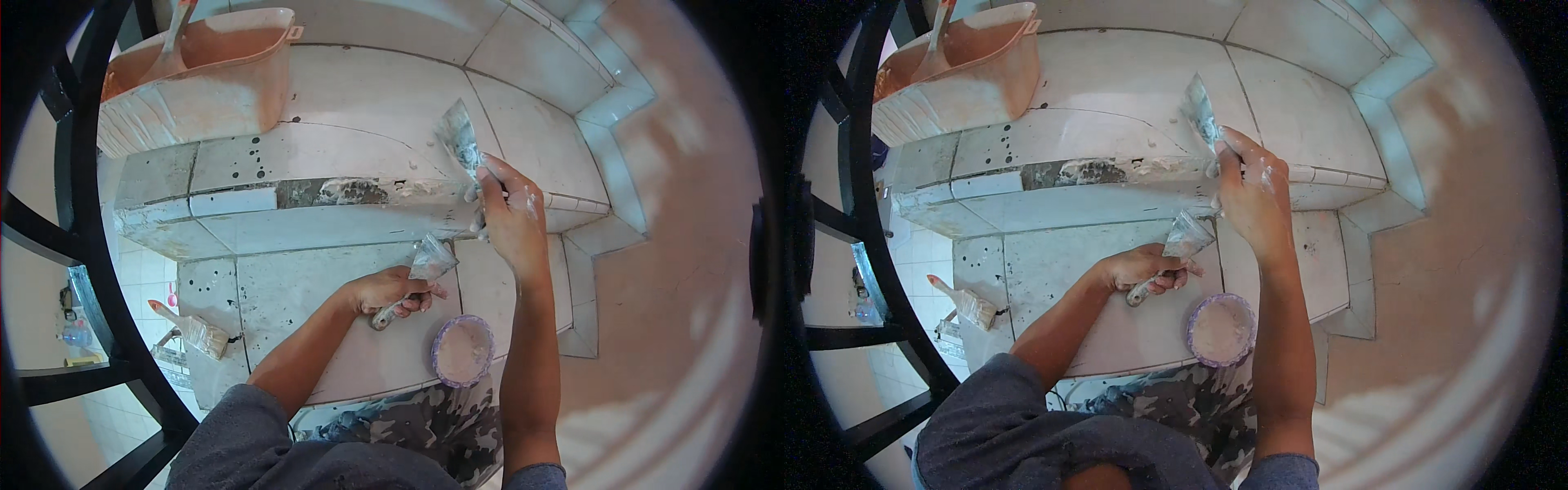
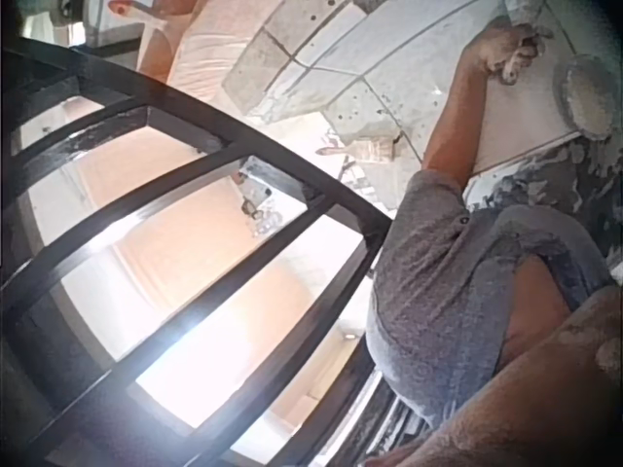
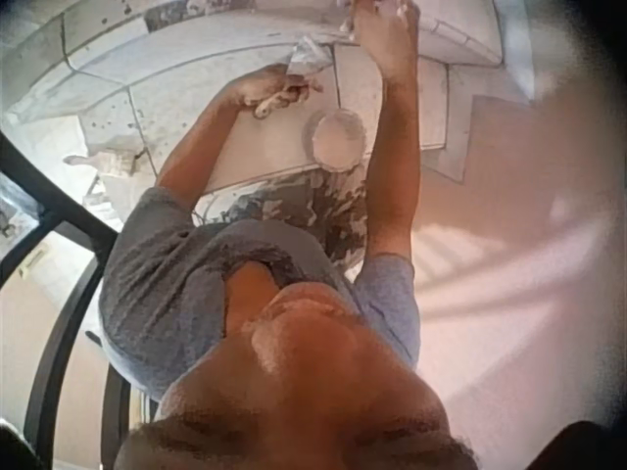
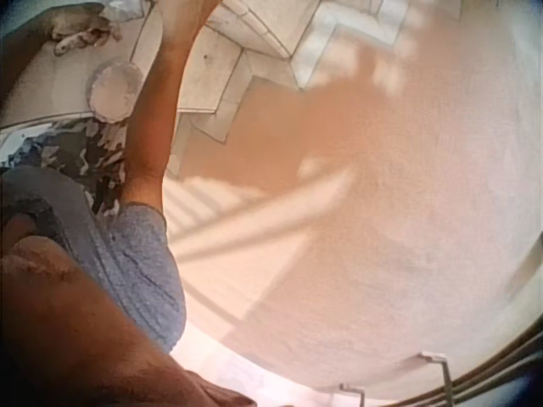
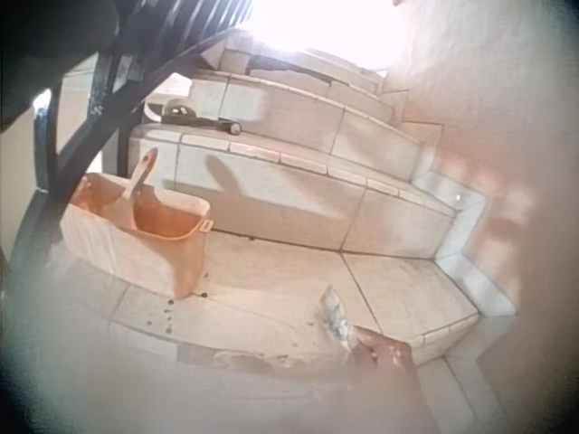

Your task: The person applies white grout to the joints between white tiles on a spiral staircase using a small trowel and a plastic bag. They scoop grout from a small bowl, spread it into the gaps, and smooth the surface repeatedly.

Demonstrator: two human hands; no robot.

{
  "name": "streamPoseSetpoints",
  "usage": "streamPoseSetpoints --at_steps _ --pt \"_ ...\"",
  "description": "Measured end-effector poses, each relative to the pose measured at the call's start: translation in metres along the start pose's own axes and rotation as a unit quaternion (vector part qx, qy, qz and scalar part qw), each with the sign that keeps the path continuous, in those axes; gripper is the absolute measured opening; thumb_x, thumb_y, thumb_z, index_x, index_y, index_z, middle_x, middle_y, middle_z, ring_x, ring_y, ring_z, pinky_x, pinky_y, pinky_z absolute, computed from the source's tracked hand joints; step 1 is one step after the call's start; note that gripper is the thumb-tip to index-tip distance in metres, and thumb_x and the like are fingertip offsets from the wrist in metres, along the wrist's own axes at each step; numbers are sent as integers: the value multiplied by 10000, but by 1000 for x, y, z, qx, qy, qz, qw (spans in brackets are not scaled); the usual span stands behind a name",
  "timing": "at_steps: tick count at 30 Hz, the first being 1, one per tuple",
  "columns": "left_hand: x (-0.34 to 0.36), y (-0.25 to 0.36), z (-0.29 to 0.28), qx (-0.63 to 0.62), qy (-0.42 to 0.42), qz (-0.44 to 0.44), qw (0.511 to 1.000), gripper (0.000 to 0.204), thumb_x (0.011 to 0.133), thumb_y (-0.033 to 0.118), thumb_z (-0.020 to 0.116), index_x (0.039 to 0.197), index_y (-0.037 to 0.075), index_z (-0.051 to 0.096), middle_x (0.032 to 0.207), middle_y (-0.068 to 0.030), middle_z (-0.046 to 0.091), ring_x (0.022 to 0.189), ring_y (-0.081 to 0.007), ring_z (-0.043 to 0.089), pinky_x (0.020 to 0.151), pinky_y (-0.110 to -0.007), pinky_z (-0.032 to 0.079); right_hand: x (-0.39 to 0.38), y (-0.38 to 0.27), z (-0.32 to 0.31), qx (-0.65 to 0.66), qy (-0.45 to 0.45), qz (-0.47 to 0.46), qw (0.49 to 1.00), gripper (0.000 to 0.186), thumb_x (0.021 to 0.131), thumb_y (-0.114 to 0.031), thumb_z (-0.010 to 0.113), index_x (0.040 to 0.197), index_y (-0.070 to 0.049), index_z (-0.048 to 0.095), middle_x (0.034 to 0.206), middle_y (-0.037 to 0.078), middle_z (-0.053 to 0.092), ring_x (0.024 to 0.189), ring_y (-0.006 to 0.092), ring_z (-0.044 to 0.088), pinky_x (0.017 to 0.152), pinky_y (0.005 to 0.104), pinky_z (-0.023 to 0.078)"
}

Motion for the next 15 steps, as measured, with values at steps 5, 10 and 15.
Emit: streamPoseSetpoints --at_steps 5,10,15 --pt "-4 -4 -4 -2 11 10 1000 454 1050 292 512 1270 -103 555 771 -22 534 537 -47 389 449 -221 330 -19 -19 20 66 -81 -9 994 302 999 -175 591 1219 15 674 722 39 637 554 69 518 503 260 416" --pt "-4 -4 -4 -17 2 4 1000 433 1061 282 494 1248 -104 555 774 -35 536 543 -49 397 445 -220 344 -47 -32 6 78 -34 -37 996 234 921 -22 615 1136 34 690 813 152 705 644 146 591 640 292 496" --pt "-3 -4 -4 -10 10 3 1000 435 1053 299 512 1250 -82 579 769 -25 535 542 -46 389 446 -217 334 -65 -17 1 41 45 -32 998 220 903 15 633 1113 31 696 857 181 716 695 187 657 655 299 507"
Point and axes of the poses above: each hand's wrist, its own x-axis towards the middle knuckle, its own z-axis out of the palm, y = z × x, the point moved 6 cm from there along x, towards the middle knuckle
